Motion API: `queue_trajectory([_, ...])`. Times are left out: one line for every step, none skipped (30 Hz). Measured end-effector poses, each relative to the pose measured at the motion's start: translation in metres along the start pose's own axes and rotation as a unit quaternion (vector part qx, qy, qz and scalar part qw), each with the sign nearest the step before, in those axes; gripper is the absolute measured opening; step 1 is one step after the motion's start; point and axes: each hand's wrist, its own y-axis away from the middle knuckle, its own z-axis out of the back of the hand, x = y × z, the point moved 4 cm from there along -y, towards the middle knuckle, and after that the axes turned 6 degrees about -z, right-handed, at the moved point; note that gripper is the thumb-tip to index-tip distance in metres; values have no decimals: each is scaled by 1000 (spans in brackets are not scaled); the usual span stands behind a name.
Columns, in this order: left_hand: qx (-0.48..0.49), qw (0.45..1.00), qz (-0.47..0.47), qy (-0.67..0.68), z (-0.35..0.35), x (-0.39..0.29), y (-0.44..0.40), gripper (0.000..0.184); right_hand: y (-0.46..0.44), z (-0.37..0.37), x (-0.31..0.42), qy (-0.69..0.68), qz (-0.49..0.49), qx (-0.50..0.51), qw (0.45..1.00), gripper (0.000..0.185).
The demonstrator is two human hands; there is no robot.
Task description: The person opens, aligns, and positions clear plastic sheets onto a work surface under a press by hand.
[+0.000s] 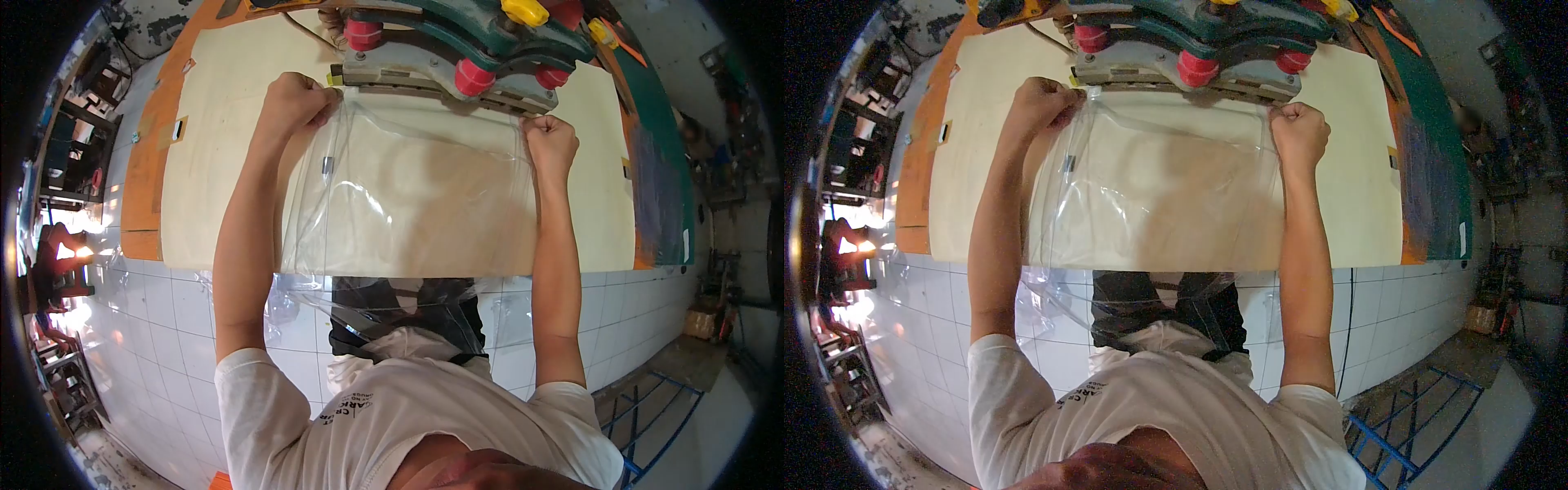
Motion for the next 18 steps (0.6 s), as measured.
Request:
queue_trajectory([0,1000,0,0,0,-1,0,34,0,0,0,0,0,0,1000,20])
queue_trajectory([-2,1000,2,5,0,-1,1,34,0,0,0,-1,-3,-1,1000,20])
queue_trajectory([-4,1000,5,10,0,-1,1,34,0,0,0,-2,-5,-2,1000,20])
queue_trajectory([-4,1000,5,9,0,0,1,34,1,0,1,-3,-5,-2,1000,20])
queue_trajectory([-4,1000,2,5,0,0,0,34,2,1,2,-3,-4,-1,1000,20])
queue_trajectory([-5,1000,-1,1,0,0,0,34,2,1,2,-4,-3,-1,1000,20])
queue_trajectory([-5,1000,-1,1,0,0,0,34,2,1,3,-4,-3,-1,1000,20])
queue_trajectory([-8,1000,4,-1,0,-1,1,34,2,2,3,-2,-1,-1,1000,20])
queue_trajectory([-11,1000,8,-3,0,-1,1,34,2,2,3,0,1,-1,1000,21])
queue_trajectory([-11,1000,8,-3,0,-1,1,34,2,1,3,0,0,-1,1000,21])
queue_trajectory([-6,1000,7,-16,1,-2,0,34,2,1,2,-3,0,-2,1000,21])
queue_trajectory([-1,1000,7,-29,1,-2,0,34,1,0,2,-5,0,-4,1000,21])
queue_trajectory([-1,1000,7,-30,1,-2,0,34,1,0,2,-5,0,-4,1000,21])
queue_trajectory([-2,1000,6,-27,1,-2,0,33,1,0,1,-8,-2,-3,1000,21])
queue_trajectory([-2,1000,5,-25,1,-3,0,33,1,-1,1,-11,-3,-1,1000,21])
queue_trajectory([-2,1000,5,-25,1,-3,0,33,1,0,1,-11,-3,-1,1000,21])
queue_trajectory([-8,999,8,-32,1,-2,1,33,1,1,2,1,6,-3,1000,21])
queue_trajectory([-15,999,11,-39,1,-2,1,33,1,1,3,13,15,-5,1000,21])
